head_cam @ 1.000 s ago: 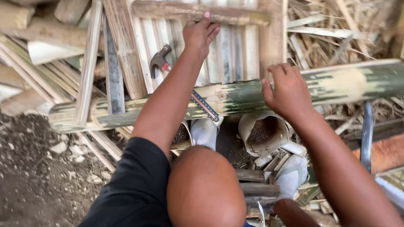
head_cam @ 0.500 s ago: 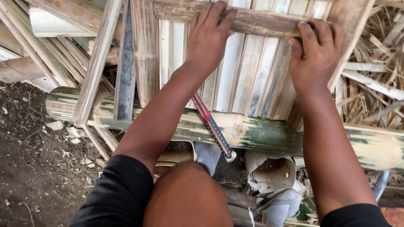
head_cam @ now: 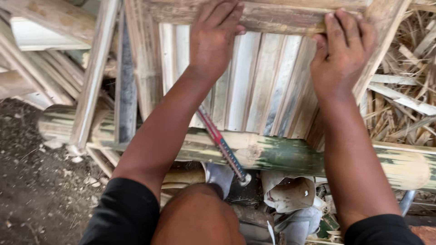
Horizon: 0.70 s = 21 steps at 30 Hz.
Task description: The person splits bamboo strips using a machete and secures them to a bamboo frame with a hammer and nails. They repeatedly position the strips and hammer nails to attach them to the structure.
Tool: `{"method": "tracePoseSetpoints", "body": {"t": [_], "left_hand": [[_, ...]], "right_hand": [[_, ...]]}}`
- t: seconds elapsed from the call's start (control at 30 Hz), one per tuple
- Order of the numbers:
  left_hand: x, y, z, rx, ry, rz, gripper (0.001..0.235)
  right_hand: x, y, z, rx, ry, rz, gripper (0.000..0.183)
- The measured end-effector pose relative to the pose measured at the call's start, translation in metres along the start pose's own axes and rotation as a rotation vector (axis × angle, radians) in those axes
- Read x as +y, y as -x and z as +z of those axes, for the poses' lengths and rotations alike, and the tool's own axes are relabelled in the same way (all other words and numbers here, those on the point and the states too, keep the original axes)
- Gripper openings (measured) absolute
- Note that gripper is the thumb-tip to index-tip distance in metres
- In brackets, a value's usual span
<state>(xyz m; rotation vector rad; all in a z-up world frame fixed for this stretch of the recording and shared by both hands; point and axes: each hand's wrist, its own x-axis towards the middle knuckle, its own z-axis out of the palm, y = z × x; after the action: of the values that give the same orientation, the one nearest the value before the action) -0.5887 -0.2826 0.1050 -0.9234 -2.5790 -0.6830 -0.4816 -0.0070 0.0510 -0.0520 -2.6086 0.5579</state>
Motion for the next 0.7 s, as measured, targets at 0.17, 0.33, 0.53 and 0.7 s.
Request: {"method": "tracePoseSetpoints", "body": {"t": [0.17,0.33,0.53,0.7], "left_hand": [[0.036,0.010,-0.041,-0.026,0.077,0.029,0.052],[0.075,0.130,-0.159,-0.955,0.546,-0.282,0.023],[0.052,0.295,-0.124,-1.469,0.011,-0.238,0.018],[0.046,0.364,-0.071,-1.286,-0.106,-0.175,0.022]], "right_hand": [[-0.042,0.011,-0.020,-0.038,0.167,0.025,0.059],[-0.199,0.090,-0.054,-0.406,-0.370,0.147,0.036],[-0.254,0.125,-0.057,-0.518,-0.226,0.138,0.043],[-0.239,0.150,-0.061,-0.492,-0.103,0.118,0.029]]}}
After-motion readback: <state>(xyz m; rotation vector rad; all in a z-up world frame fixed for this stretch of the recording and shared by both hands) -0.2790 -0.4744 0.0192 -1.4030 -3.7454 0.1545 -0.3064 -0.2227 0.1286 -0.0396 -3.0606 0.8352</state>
